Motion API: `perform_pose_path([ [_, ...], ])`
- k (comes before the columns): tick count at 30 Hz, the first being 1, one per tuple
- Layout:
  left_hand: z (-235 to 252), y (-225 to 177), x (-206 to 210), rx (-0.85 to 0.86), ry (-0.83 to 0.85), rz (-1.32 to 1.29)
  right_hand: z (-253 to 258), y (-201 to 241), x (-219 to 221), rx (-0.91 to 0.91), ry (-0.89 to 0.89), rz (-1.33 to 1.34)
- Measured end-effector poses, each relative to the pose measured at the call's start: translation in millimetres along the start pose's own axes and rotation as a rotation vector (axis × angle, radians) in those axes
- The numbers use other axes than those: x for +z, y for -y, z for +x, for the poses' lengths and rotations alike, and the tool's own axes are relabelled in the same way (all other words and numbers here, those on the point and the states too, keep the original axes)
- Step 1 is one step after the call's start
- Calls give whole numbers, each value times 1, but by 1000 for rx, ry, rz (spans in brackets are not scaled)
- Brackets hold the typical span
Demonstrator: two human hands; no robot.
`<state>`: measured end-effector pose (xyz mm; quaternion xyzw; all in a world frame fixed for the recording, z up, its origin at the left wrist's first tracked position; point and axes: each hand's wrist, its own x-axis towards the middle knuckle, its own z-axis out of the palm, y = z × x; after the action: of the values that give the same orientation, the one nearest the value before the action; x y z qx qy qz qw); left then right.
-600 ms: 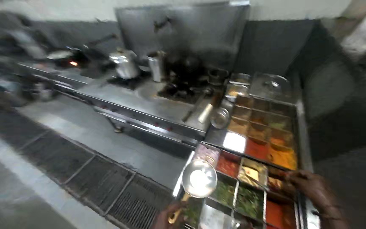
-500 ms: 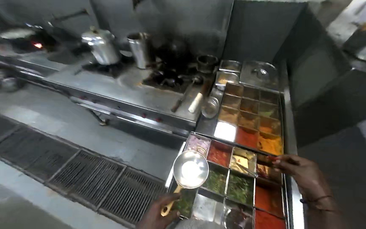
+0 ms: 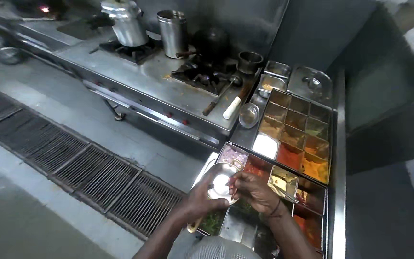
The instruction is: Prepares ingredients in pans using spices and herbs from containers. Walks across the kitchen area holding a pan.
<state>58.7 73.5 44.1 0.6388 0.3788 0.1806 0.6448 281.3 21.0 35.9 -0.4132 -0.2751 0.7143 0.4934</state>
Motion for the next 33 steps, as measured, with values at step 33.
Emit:
perform_pose_path([
  [33, 35, 6, 12, -185, -168, -15, 9, -14, 20, -300, -215, -1620],
])
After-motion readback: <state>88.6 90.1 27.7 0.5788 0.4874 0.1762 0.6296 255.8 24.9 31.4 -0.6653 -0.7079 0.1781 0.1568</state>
